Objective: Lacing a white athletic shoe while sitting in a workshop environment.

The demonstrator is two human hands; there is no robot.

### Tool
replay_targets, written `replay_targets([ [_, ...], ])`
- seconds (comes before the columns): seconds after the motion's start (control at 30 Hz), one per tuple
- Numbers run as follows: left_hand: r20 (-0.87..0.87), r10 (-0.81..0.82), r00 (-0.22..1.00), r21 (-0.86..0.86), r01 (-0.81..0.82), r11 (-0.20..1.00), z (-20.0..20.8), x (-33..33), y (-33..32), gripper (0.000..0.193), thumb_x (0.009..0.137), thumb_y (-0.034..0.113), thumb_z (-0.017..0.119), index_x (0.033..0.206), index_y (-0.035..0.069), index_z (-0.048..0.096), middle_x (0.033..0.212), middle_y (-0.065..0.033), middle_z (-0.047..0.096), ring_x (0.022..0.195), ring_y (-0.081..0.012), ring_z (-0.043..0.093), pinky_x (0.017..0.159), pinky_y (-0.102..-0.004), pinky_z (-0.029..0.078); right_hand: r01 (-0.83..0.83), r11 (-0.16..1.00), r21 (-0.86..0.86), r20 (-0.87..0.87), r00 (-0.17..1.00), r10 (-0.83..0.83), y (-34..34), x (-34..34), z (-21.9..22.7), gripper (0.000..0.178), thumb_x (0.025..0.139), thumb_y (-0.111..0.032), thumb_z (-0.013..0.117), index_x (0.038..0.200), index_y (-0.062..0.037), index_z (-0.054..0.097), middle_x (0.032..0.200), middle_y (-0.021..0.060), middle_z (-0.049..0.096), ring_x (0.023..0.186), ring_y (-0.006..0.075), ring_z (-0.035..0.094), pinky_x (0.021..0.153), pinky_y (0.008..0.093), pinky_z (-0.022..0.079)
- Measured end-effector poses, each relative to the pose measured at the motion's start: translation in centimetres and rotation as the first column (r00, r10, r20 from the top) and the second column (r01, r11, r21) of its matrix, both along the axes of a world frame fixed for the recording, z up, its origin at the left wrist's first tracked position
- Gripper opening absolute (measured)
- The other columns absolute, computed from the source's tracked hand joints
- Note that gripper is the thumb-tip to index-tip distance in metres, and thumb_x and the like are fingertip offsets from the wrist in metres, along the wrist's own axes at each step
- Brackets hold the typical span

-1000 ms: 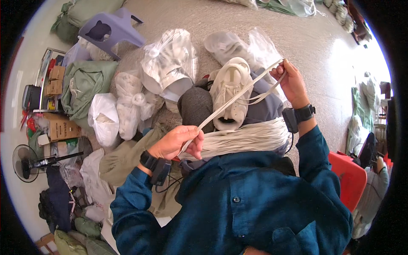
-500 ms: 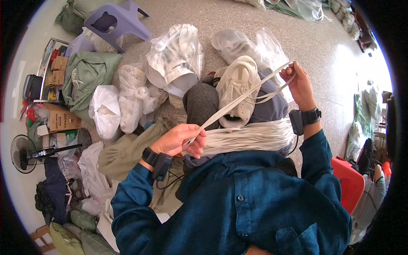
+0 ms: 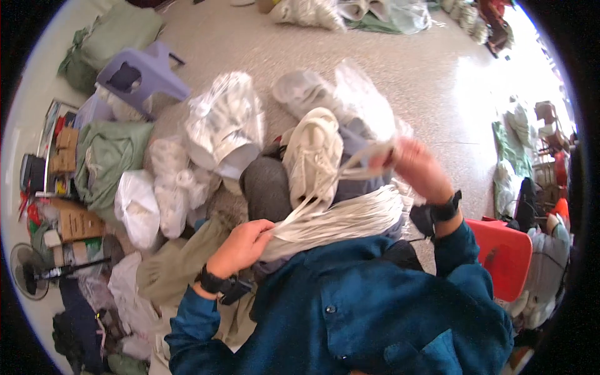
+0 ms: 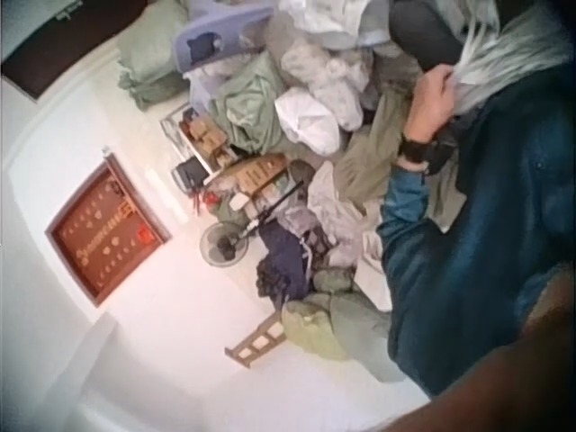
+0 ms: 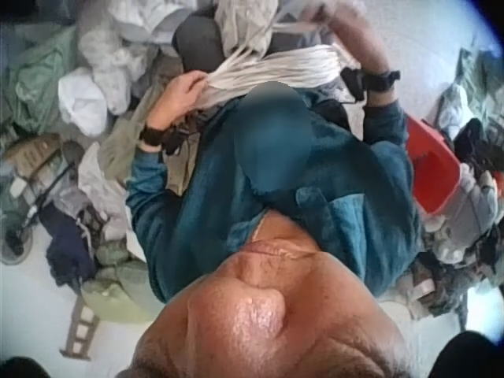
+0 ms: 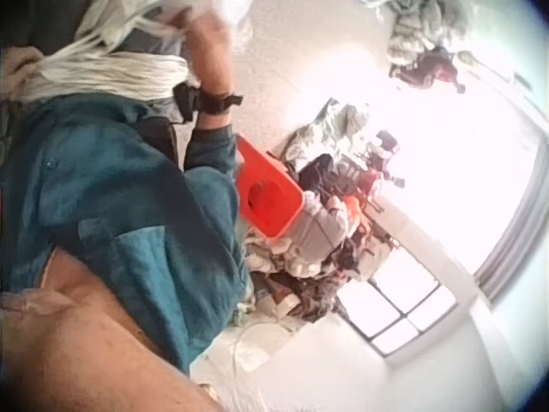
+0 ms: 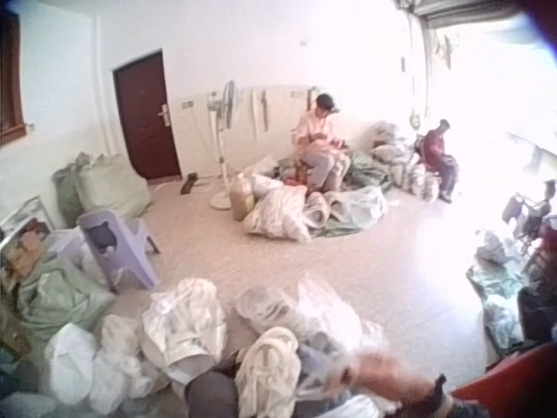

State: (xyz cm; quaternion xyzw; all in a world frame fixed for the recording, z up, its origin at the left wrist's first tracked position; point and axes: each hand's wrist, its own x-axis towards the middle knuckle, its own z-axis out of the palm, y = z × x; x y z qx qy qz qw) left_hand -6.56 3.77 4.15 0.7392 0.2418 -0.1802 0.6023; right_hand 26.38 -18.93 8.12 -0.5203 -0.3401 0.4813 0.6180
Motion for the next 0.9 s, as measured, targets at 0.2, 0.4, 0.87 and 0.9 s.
replay_targets([
  [0.2, 0.467, 0.165, 0.869, 0.111, -0.242, 0.964, 0.7, 8.1, -3.0, 0.023, 0.098, 0.014, 0.058, 0.113, -0.003, 0.062, 0.088, -0.0130, 0.069, 0.081, -0.0156, 0.068, 0.071, -0.0315, 0.053, -0.693, 0.717, 0.082, 0.153, 0.719, 0.678, -0.5, -8.4, 2.1, 0.025, 0.103, -0.011, 0.050, 0.121, 0.0037, 0.061, 0.115, 0.0148, 0.065, 0.111, 0.0218, 0.060, 0.099, 0.0335, 0.045],
  [0.4, 0.125, 0.303, 0.945, -0.279, -0.260, 0.925, -2.3, 12.5, -4.1, 0.028, 0.100, 0.019, 0.058, 0.114, -0.006, 0.060, 0.088, -0.0091, 0.070, 0.076, -0.0144, 0.068, 0.072, -0.0301, 0.057, -0.733, 0.650, 0.203, 0.106, 0.676, 0.729, 1.5, -12.4, -0.4, 0.027, 0.102, -0.010, 0.052, 0.124, 0.0043, 0.059, 0.118, 0.0157, 0.065, 0.114, 0.0236, 0.060, 0.101, 0.0344, 0.045],
  [0.87, 0.304, 0.276, 0.912, -0.347, -0.163, 0.923, -0.7, 9.5, -4.5, 0.032, 0.107, 0.025, 0.042, 0.094, -0.001, 0.056, 0.085, -0.0089, 0.066, 0.074, -0.0160, 0.066, 0.070, -0.0283, 0.053, -0.105, 0.913, -0.395, -0.226, 0.974, 0.015, 6.4, -8.1, -5.9, 0.020, 0.101, -0.015, 0.053, 0.107, -0.0003, 0.065, 0.095, 0.0063, 0.068, 0.088, 0.0132, 0.064, 0.074, 0.0270, 0.053],
  [0.9, 0.304, 0.277, 0.912, -0.352, -0.163, 0.922, -0.5, 9.4, -4.8, 0.032, 0.107, 0.025, 0.042, 0.094, -0.001, 0.056, 0.085, -0.0089, 0.066, 0.074, -0.0160, 0.066, 0.070, -0.0283, 0.053, -0.105, 0.911, -0.399, -0.225, 0.974, 0.013, 6.8, -8.4, -6.3, 0.020, 0.101, -0.015, 0.053, 0.107, -0.0003, 0.065, 0.095, 0.0063, 0.068, 0.088, 0.0132, 0.064, 0.074, 0.0270, 0.053],
])
